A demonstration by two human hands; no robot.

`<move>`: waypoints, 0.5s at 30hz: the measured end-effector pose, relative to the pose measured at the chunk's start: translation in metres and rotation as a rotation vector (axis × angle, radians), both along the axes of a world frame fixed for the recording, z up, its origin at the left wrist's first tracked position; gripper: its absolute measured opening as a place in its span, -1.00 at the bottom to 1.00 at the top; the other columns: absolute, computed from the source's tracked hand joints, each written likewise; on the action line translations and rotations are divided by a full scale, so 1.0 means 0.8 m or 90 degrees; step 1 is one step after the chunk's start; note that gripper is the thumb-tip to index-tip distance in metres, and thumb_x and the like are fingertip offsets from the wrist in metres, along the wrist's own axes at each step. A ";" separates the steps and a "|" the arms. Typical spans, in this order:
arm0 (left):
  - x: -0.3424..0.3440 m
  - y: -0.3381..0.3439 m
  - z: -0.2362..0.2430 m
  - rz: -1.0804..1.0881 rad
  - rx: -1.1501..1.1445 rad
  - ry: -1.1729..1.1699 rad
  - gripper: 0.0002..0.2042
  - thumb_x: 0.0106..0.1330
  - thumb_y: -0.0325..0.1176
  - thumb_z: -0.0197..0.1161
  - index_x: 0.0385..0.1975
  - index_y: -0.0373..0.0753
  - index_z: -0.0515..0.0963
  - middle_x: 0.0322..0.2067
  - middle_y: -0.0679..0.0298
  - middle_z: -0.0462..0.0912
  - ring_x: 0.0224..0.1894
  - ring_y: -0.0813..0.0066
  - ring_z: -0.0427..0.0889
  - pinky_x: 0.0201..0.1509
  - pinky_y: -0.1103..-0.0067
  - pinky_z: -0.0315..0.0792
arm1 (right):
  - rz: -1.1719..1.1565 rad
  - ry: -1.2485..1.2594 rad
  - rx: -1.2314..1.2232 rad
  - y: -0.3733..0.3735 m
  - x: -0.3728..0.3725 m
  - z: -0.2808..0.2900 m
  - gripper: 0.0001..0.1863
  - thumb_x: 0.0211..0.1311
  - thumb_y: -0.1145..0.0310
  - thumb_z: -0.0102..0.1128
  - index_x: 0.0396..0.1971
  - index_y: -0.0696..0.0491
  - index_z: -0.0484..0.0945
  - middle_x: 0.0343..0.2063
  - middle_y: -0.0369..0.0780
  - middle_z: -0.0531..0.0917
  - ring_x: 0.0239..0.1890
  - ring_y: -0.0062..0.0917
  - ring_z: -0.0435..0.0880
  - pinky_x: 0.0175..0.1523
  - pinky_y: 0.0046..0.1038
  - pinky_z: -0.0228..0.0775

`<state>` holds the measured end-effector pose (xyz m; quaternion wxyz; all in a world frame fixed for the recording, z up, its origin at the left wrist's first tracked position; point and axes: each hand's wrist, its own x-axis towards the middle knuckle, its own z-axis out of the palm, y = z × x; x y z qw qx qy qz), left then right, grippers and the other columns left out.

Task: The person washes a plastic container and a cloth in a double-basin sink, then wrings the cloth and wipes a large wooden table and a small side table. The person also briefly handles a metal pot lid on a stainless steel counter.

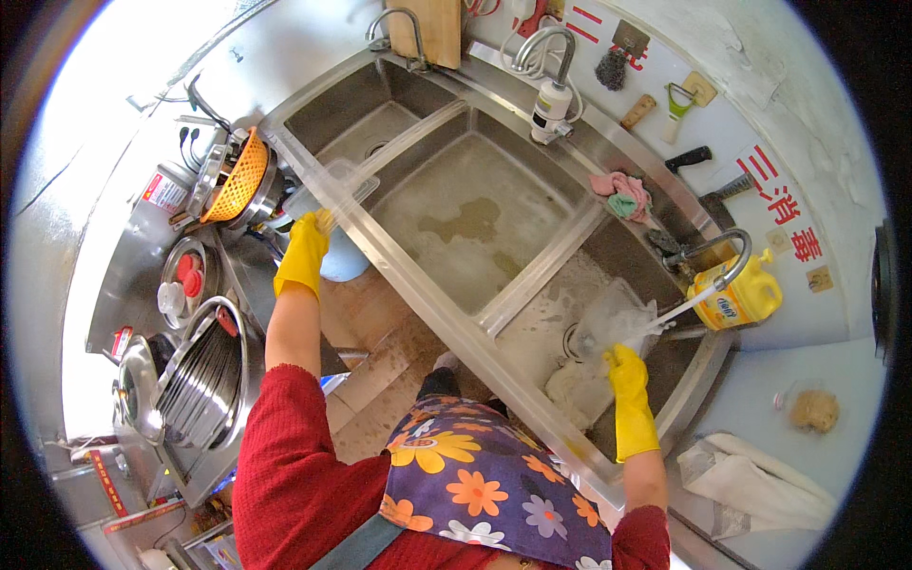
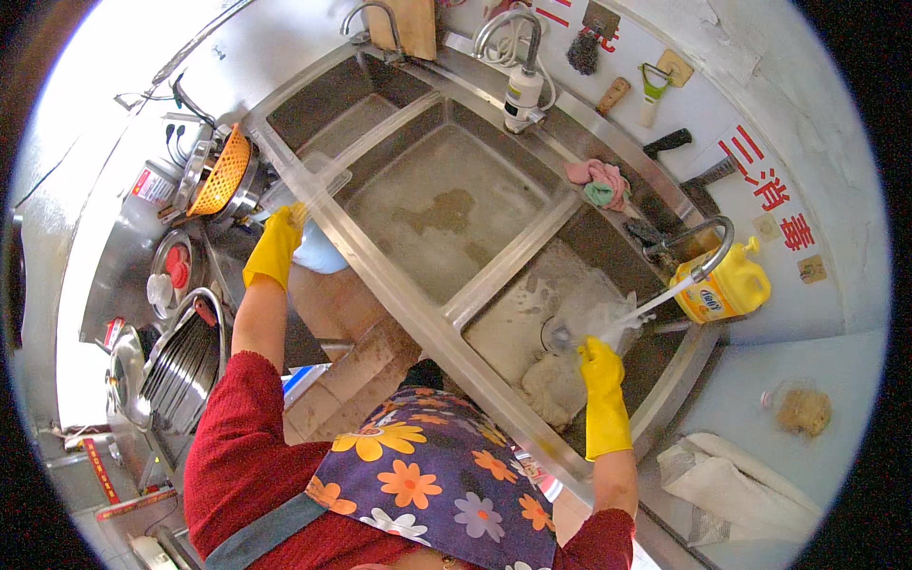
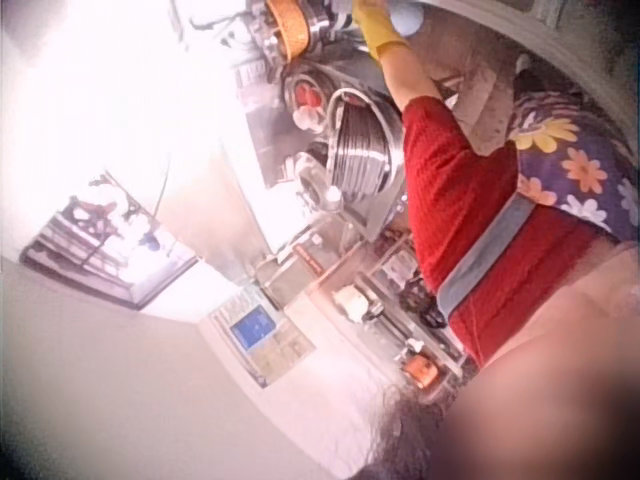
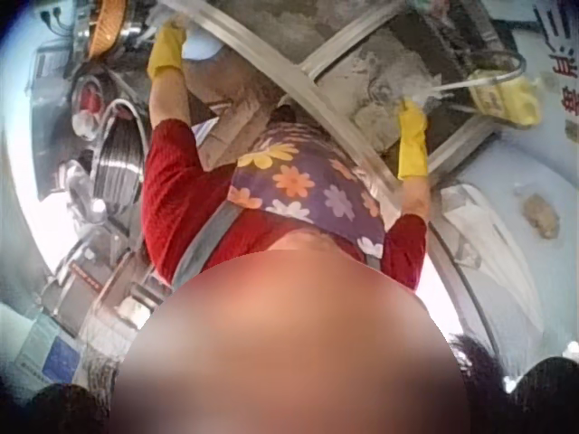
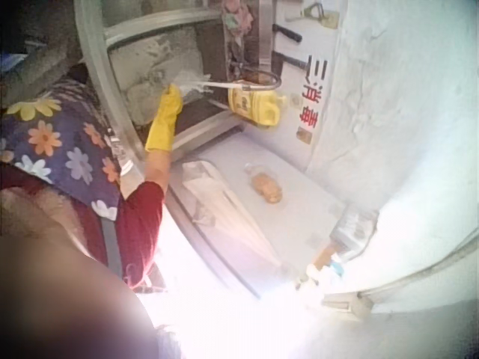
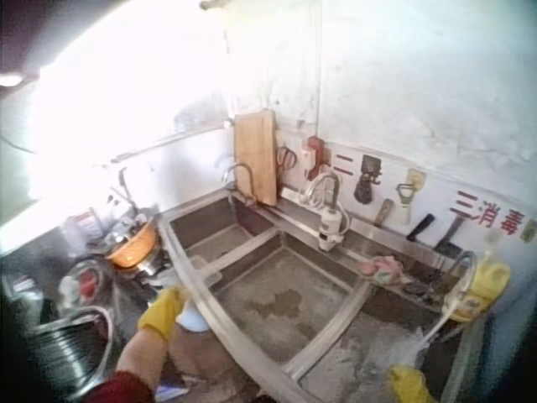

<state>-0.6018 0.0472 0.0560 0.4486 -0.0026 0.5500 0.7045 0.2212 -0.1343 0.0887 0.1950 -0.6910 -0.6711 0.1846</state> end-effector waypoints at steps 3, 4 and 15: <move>-0.018 0.015 -0.001 0.000 -0.098 0.121 -0.45 0.28 -0.24 0.35 0.22 -0.36 0.44 0.09 -0.05 0.62 0.07 0.09 0.64 0.15 0.25 0.55 | 0.009 -0.104 -0.033 -0.010 -0.014 0.009 -0.74 0.33 0.26 0.24 -0.07 0.04 0.70 -0.16 -0.05 0.75 -0.04 -0.08 0.71 0.07 -0.18 0.54; -0.021 0.020 -0.002 -0.002 -0.135 0.167 -0.41 0.25 -0.23 0.39 0.24 -0.36 0.43 0.09 -0.05 0.61 0.08 0.10 0.63 0.15 0.25 0.55 | 0.042 -0.126 -0.100 -0.014 -0.021 0.013 -0.72 0.34 0.27 0.26 -0.05 0.08 0.70 -0.13 -0.03 0.75 -0.02 -0.08 0.71 0.11 -0.21 0.54; -0.038 0.008 0.047 -0.091 -0.223 0.885 -0.12 0.19 -0.04 0.54 0.43 -0.32 0.25 0.35 -0.10 0.41 0.37 -0.04 0.40 0.47 0.32 0.27 | -0.033 -0.160 -0.049 -0.029 -0.063 0.031 -0.69 0.33 0.22 0.23 -0.04 0.05 0.70 -0.11 -0.04 0.76 -0.02 -0.06 0.70 0.08 -0.11 0.51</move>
